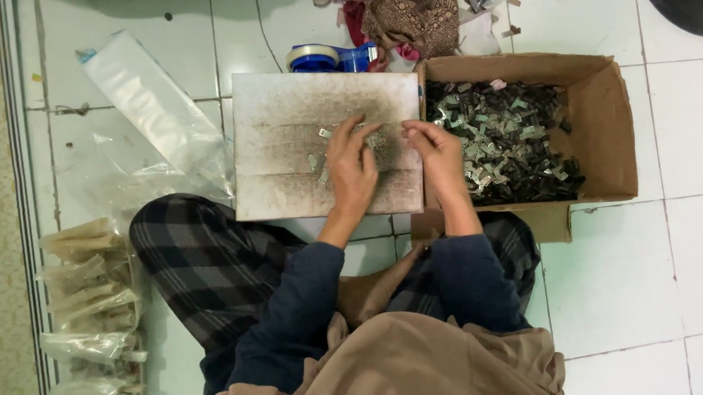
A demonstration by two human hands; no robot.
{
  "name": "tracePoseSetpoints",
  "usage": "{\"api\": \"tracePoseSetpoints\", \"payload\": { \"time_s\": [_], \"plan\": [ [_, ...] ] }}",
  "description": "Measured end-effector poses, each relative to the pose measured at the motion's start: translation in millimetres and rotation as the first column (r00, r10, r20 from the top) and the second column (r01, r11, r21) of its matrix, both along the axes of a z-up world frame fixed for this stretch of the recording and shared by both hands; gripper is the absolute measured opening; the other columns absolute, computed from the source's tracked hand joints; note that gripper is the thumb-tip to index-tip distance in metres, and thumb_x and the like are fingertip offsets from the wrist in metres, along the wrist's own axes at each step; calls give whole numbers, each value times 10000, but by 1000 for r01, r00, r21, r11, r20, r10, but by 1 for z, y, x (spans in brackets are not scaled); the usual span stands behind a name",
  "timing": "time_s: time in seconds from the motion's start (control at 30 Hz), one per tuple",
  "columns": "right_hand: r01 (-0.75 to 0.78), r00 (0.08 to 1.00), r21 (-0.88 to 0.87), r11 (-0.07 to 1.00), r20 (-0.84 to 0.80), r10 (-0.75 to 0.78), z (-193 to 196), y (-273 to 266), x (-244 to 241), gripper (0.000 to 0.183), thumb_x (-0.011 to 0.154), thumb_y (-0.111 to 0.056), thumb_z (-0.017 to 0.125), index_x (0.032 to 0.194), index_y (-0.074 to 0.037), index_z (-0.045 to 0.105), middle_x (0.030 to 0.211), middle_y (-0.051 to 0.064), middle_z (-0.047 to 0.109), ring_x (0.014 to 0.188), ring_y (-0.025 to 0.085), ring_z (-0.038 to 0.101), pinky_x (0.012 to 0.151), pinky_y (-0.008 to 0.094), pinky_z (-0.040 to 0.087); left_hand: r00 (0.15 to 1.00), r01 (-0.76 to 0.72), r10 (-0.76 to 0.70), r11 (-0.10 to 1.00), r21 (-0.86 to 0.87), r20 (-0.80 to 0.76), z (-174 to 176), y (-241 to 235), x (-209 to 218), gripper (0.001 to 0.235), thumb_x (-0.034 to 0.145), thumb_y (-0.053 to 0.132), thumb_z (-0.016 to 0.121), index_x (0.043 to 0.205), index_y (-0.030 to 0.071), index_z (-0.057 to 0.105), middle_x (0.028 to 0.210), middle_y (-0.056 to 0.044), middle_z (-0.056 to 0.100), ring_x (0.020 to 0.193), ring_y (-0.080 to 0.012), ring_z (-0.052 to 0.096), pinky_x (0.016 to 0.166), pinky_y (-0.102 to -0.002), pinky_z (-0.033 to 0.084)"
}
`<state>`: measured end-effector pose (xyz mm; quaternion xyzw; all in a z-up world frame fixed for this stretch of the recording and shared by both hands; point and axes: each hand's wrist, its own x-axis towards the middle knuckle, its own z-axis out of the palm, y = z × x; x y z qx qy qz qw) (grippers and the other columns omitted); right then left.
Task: The person picks up small metal parts from a board and a box and places them into individual plastic bags by hand.
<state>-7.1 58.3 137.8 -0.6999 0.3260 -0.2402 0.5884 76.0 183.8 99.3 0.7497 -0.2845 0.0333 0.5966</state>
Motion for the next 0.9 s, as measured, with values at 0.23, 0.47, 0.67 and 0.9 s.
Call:
{"api": "tracePoseSetpoints", "payload": {
  "time_s": [0.23,0.47,0.67,0.9],
  "plan": [
    [100,975,-166,981,-181,-130,-66,-125,-88,176,1026,-55,641,1136,-12,770,930,175,721,885,195,703,780,306,623,905,422,-413,902,90,-102,-32,-131,-66,436,944,-83,551,1272,155,713,1340,-146,620,1315,-383,602,1095,-460,517],
    [-241,699,-280,929,-714,-34,-138,-161,-117,370,924,-96,693,1291,-76,733,1209,277,666,1103,430,671,976,516,571,806,542,-514,442,715,-294,-150,-200,-106,373,783,-89,680,1144,-7,720,1272,-278,595,1202,-460,578,860,-539,591],
    [-443,587,-260,858,-807,58,-113,-146,-108,549,892,76,583,1427,-34,629,1317,288,605,1265,476,568,1067,531,523,804,509,-518,348,787,-291,-142,-185,-105,539,858,-35,678,1383,33,575,1408,-260,477,1333,-453,450,960,-566,494],
    [-424,605,-185,887,-786,125,-163,-159,-123,332,905,-56,614,1217,-48,726,1150,252,671,1142,464,626,911,553,575,769,597,-513,360,717,-382,-162,-187,-109,406,865,-81,649,1269,-86,607,1251,-333,537,1121,-526,595,834,-637,581]
  ]
}}
